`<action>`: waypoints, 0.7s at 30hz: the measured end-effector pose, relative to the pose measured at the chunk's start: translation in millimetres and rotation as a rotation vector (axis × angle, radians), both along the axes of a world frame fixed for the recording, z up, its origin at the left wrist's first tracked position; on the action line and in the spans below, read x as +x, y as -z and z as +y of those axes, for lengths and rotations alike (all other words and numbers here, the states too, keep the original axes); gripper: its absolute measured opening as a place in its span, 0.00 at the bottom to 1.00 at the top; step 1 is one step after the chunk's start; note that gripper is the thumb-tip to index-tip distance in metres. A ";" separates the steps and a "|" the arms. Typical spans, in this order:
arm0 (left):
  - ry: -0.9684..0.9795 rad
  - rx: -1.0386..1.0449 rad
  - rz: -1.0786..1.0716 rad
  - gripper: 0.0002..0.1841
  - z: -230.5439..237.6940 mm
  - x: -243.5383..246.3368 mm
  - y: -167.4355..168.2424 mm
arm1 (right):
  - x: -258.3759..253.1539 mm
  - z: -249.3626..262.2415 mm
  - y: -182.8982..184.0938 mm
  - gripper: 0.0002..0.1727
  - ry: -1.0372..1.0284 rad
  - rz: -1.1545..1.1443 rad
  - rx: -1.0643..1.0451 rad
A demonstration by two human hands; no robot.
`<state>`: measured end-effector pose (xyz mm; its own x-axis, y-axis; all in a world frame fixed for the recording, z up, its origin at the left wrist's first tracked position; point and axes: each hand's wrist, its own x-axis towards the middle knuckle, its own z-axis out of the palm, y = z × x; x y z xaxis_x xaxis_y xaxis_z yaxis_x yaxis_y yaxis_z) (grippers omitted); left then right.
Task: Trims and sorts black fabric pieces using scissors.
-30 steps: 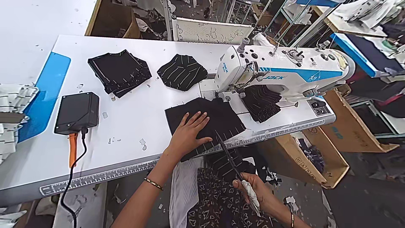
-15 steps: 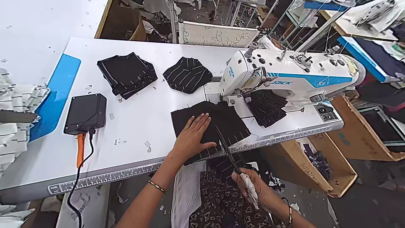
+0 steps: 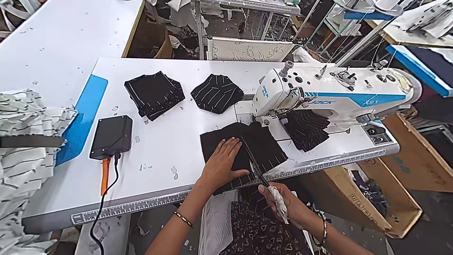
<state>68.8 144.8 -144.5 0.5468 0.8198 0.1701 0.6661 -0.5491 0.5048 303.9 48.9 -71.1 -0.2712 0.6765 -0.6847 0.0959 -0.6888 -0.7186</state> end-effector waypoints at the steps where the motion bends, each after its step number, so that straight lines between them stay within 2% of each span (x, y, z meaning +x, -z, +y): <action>1: -0.002 0.001 -0.002 0.50 -0.3 -0.3 0.1 | -0.6 0.6 0.7 0.18 0.003 -0.012 -0.002; 8: 0.009 0.063 -0.032 0.45 -0.1 0.1 1.5 | -3.0 11.6 -0.8 0.19 0.008 0.027 -0.010; 12: 0.072 0.057 -0.064 0.34 -0.4 -4.5 1.1 | -3.5 24.6 -1.0 0.19 -0.025 -0.016 0.003; 15: 0.053 0.070 -0.139 0.28 -4.3 -12.9 -1.7 | 2.1 14.0 0.7 0.17 -0.019 -0.004 0.009; 17: -0.025 0.048 -0.165 0.25 -11.2 -15.1 -6.9 | 4.2 1.2 -1.3 0.17 -0.021 0.002 -0.028; 20: -0.281 0.096 -0.153 0.21 -19.4 -7.3 -5.3 | 6.3 -15.7 -2.7 0.16 -0.006 0.012 -0.068; 21: -0.367 0.097 -0.135 0.25 -20.2 -5.0 -2.5 | 9.0 -20.0 -2.2 0.16 -0.004 0.020 -0.074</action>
